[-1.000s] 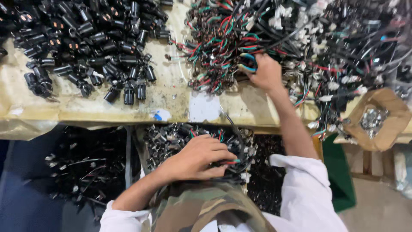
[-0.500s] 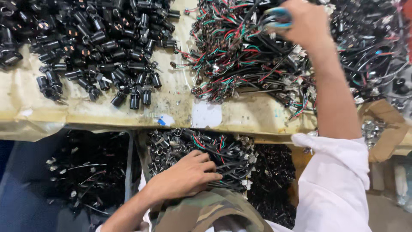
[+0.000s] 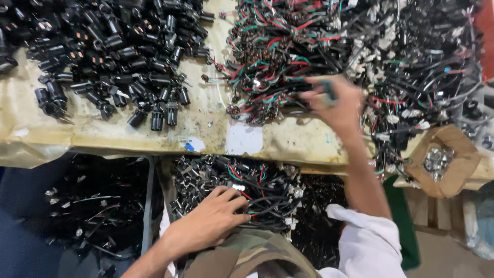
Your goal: The person repeatedly picks up black cylindrical components and wire bundles from a table, uses pliers to manipulate the wires, and places the assembled units into a bin below. The process is continuous and repetitive throughout the clip.
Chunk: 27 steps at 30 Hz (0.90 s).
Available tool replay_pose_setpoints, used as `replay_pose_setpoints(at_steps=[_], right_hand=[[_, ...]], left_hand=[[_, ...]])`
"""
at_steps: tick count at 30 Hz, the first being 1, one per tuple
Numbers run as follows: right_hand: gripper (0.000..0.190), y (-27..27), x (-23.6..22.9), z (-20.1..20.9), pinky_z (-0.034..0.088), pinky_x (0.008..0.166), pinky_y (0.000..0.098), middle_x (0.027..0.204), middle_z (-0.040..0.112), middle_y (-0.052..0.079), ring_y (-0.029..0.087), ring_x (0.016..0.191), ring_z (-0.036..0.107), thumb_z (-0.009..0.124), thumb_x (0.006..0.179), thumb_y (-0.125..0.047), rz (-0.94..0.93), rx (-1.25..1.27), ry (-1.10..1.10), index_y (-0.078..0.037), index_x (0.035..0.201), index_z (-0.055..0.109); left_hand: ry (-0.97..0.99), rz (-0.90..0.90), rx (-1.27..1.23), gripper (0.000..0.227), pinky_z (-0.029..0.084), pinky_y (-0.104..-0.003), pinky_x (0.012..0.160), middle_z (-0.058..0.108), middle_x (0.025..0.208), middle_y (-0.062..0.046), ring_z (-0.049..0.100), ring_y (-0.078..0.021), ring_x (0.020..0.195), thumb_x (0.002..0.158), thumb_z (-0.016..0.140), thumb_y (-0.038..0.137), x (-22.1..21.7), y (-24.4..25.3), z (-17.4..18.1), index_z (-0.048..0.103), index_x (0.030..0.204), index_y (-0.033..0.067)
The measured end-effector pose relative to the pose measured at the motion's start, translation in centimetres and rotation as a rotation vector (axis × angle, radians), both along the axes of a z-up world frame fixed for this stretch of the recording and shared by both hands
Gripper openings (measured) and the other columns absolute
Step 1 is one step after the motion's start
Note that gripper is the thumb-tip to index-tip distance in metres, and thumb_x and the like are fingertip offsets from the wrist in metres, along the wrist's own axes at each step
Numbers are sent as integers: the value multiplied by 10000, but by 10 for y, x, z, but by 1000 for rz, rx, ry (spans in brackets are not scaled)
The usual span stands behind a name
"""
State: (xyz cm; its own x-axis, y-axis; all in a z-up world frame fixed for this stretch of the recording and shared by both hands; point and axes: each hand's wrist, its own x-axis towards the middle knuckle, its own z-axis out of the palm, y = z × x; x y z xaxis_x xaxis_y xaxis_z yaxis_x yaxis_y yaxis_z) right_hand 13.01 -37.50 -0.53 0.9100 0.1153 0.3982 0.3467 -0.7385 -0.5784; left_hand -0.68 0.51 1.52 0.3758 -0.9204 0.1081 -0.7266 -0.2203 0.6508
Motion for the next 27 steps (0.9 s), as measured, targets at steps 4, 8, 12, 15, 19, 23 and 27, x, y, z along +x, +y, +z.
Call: replay_pose_setpoints(at_steps=[4,8,12,15,19,23,27], right_hand=[[398,64,5,-37,573,729,331,1034,779,101,212,868,746,834,792,-73,32,-187,-125,-75,1175,725],[297,33,16,-14,637,743,301,960,777,34,151,839,765,865,935,-187,-80,326,103,-88,1079,625],[403,19,18,-4,576,701,342,930,730,105,202,792,709,901,821,-147,50,0,44,-40,1134,672],[358,39,21,-33,559,695,360,978,732,122,261,823,705,887,805,-77,182,-340,-131,-41,1110,704],[305,22,16,-62,584,707,368,912,707,109,204,785,712,893,830,-63,149,-87,-24,-19,1028,664],[274,-40,21,-51,575,710,301,991,741,81,160,846,719,800,847,17,-16,510,399,-79,1013,604],[318,-69,43,-9,484,625,267,934,672,71,147,702,610,741,862,92,30,1317,318,-78,1094,605]], left_hand=[[65,-127,-12,460,381,-489,1023,622,1178,-144,517,-348,1164,792,750,133,1,8,8,678,1234,28],[227,-67,-213,412,452,-446,1046,641,1253,-133,551,-346,1248,902,730,145,3,34,8,667,1296,41],[408,131,-500,288,559,-393,947,745,1123,-83,698,-282,1078,898,785,148,25,44,-12,722,1167,68],[-148,865,-448,189,530,-412,921,728,1113,-69,671,-277,1052,881,800,173,78,28,-49,704,1013,79],[-607,1246,5,416,397,-473,852,653,1017,-105,571,-317,978,813,814,417,156,22,-102,703,981,53],[-593,1195,226,326,387,-457,901,642,1016,-91,569,-302,1016,818,789,353,178,29,-125,702,976,82],[-642,1176,-234,320,405,-434,926,635,1033,-71,571,-273,993,887,809,286,166,30,-118,716,1096,62]])
